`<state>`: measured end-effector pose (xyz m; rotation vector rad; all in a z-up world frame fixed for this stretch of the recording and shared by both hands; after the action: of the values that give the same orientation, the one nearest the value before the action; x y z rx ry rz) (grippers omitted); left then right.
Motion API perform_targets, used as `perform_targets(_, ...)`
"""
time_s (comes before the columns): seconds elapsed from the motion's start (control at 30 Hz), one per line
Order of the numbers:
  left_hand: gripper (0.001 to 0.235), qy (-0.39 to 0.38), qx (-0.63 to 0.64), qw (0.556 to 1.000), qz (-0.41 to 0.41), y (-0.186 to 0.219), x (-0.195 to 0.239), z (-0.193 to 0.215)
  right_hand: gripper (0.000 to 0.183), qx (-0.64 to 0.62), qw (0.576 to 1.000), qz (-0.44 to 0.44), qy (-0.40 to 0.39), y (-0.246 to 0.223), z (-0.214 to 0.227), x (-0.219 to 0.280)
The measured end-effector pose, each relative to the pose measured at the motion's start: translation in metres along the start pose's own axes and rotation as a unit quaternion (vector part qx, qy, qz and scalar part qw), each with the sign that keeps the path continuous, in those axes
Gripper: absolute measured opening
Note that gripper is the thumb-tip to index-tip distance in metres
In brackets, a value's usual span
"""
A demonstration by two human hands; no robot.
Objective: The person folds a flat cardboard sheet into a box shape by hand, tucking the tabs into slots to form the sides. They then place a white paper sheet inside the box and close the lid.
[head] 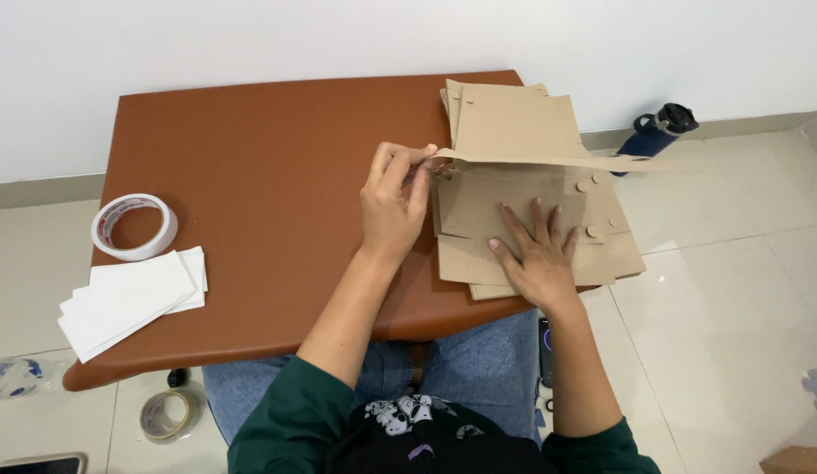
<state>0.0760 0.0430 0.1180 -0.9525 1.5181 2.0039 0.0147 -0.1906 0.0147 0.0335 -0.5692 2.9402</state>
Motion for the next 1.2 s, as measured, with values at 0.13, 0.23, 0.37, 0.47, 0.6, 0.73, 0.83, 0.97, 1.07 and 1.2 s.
perform_targets(0.13,0.018,0.032,0.027,0.999,0.015,-0.010,-0.011,0.024,0.067,0.023,1.000,0.018,0.000,0.011,-0.001,-0.003)
perform_targets(0.23,0.017,0.075,0.030,0.997,0.017,-0.003,-0.021,0.064,0.067,0.040,0.999,0.013,-0.019,0.016,0.003,-0.004)
perform_targets(0.37,0.021,0.117,-0.055,0.991,-0.047,0.017,-0.008,0.129,0.068,0.046,0.998,0.025,-0.023,0.024,-0.001,-0.008)
perform_targets(0.47,0.021,0.126,-0.137,0.976,-0.114,0.028,0.030,0.174,0.062,0.065,0.997,0.050,0.000,0.020,0.002,-0.006)
perform_targets(0.6,0.019,0.122,-0.264,0.947,-0.134,0.010,0.108,0.211,0.066,0.045,0.997,0.062,0.013,0.016,0.004,-0.005)
perform_targets(0.73,0.020,0.058,-0.258,0.962,-0.074,0.005,0.141,0.209,0.063,0.006,0.996,0.079,0.039,-0.009,0.003,0.005)
perform_targets(0.83,0.026,0.013,-0.312,0.948,-0.054,-0.009,0.159,0.199,0.060,-0.008,0.974,0.183,0.136,-0.068,0.012,0.032)
perform_targets(0.97,0.018,-0.028,-0.332,0.940,-0.071,-0.009,0.165,0.191,0.080,0.006,0.935,0.354,0.005,-0.144,-0.031,0.060)
perform_targets(1.07,0.016,-0.060,-0.342,0.936,-0.054,-0.011,0.161,0.192,0.070,0.047,0.907,0.418,0.005,-0.159,-0.057,0.063)
perform_targets(1.2,0.035,-0.164,-0.402,0.901,0.008,-0.025,0.155,0.184,0.040,0.029,0.897,0.440,0.018,-0.158,-0.070,0.059)
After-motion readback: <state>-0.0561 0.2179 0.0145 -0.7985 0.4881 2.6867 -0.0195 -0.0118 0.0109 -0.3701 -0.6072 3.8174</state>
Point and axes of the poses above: each hand's wrist, its own x-axis away from the middle knuckle, its own z-axis out of the back of the hand, y = z × x, the point moved 8 cm from there along -x, towards the middle knuckle, and after that the axes turned 6 degrees about -x, right-handed, at the moved point
